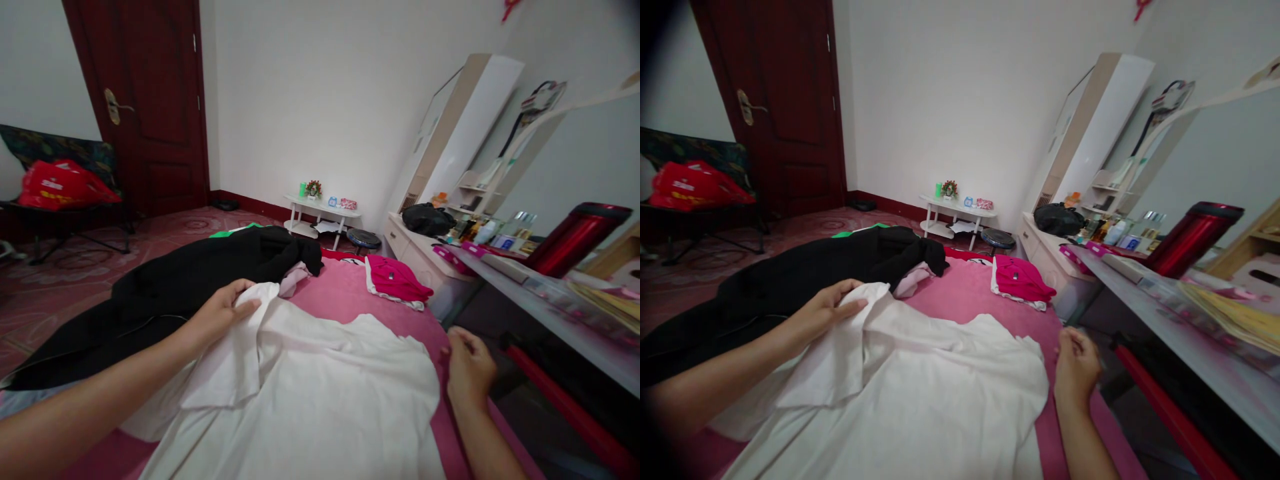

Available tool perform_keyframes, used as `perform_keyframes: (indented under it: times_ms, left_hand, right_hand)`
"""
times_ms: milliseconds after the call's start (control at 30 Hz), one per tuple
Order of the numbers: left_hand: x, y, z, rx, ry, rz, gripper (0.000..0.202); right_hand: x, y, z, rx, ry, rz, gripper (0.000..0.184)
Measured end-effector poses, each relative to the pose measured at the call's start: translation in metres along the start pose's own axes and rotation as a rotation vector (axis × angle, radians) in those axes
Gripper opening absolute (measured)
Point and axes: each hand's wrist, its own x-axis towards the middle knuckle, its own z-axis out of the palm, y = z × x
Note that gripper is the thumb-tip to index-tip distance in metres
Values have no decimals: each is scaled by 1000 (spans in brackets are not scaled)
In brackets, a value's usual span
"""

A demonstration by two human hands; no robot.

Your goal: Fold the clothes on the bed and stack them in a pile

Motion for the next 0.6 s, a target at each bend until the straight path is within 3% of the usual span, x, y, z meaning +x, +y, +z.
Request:
perform_keyframes:
  times_ms: [67, 133, 233, 267, 333, 400, 467, 500, 600]
  left_hand:
    - [0, 2, 5, -10, -49, 50, 55]
    - [-4, 4, 10, -14, -148, 120, 59]
    - [-14, 14, 12, 90, -419, 235, 35]
    - [-19, 20, 11, 154, -532, 276, 29]
    - [-29, 32, 6, 257, -749, 342, 30]
    - [-35, 45, -1, 294, -887, 359, 31]
    - [-29, 56, -8, 317, -899, 339, 30]
    - [-19, 60, -11, 343, -852, 334, 29]
    - [35, 66, -13, 433, -512, 376, 29]
  right_hand:
    - [-5, -9, 16, -12, -132, 12, 45]
    - [-12, -16, 34, -75, -356, 59, 57]
    - [-21, -20, 52, -239, -676, 32, 70]
    - [-25, -21, 54, -289, -773, -21, 66]
    - [-31, -26, 52, -368, -943, -104, 41]
    - [-31, -35, 44, -415, -1098, -54, 18]
    - [-20, -47, 32, -426, -1210, 68, 21]
    - [-11, -54, 27, -418, -1227, 127, 25]
    - [28, -75, 23, -342, -1072, 247, 29]
